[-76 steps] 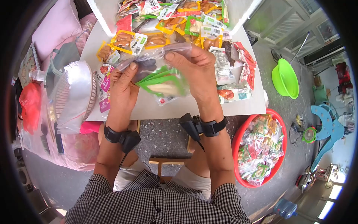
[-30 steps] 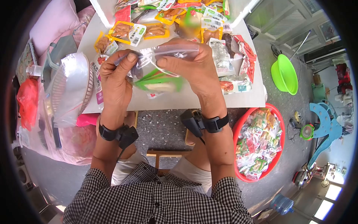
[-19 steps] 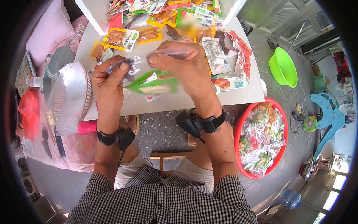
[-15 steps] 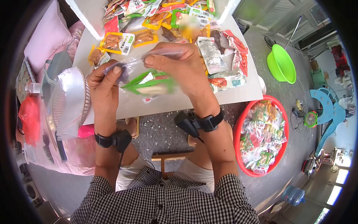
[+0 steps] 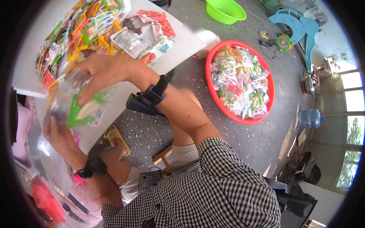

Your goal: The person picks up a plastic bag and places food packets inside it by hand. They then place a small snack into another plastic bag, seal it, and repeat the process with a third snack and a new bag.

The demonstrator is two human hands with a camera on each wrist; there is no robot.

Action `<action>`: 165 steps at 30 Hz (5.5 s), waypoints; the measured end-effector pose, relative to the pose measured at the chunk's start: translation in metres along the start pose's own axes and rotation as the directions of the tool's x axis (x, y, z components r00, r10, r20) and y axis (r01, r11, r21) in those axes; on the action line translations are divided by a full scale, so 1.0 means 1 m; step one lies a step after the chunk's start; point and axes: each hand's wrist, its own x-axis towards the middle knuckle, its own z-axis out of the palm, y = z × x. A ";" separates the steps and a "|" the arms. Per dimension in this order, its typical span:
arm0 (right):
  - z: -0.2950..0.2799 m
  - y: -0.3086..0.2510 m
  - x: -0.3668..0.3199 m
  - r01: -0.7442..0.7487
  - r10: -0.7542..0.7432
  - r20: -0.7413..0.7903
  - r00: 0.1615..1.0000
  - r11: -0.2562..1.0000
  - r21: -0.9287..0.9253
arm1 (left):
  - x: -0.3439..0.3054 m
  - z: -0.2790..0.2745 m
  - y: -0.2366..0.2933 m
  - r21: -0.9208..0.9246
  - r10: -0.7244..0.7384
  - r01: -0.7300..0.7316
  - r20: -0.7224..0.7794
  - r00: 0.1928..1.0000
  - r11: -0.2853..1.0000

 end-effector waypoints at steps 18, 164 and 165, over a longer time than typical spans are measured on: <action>-0.045 -0.044 -0.193 -0.204 0.472 -0.721 0.507 0.879 0.431 | -0.002 0.038 -0.013 0.044 -0.083 0.071 0.373 0.924 0.996; 0.055 0.089 -0.003 -0.357 0.027 -0.448 0.894 0.648 -0.673 | -0.045 0.059 -0.040 0.925 0.002 -0.355 0.358 0.934 0.136; 0.052 0.091 -0.003 -0.368 0.030 -0.460 0.887 0.647 -0.668 | -0.046 0.059 -0.038 0.922 0.002 -0.359 0.362 0.932 0.143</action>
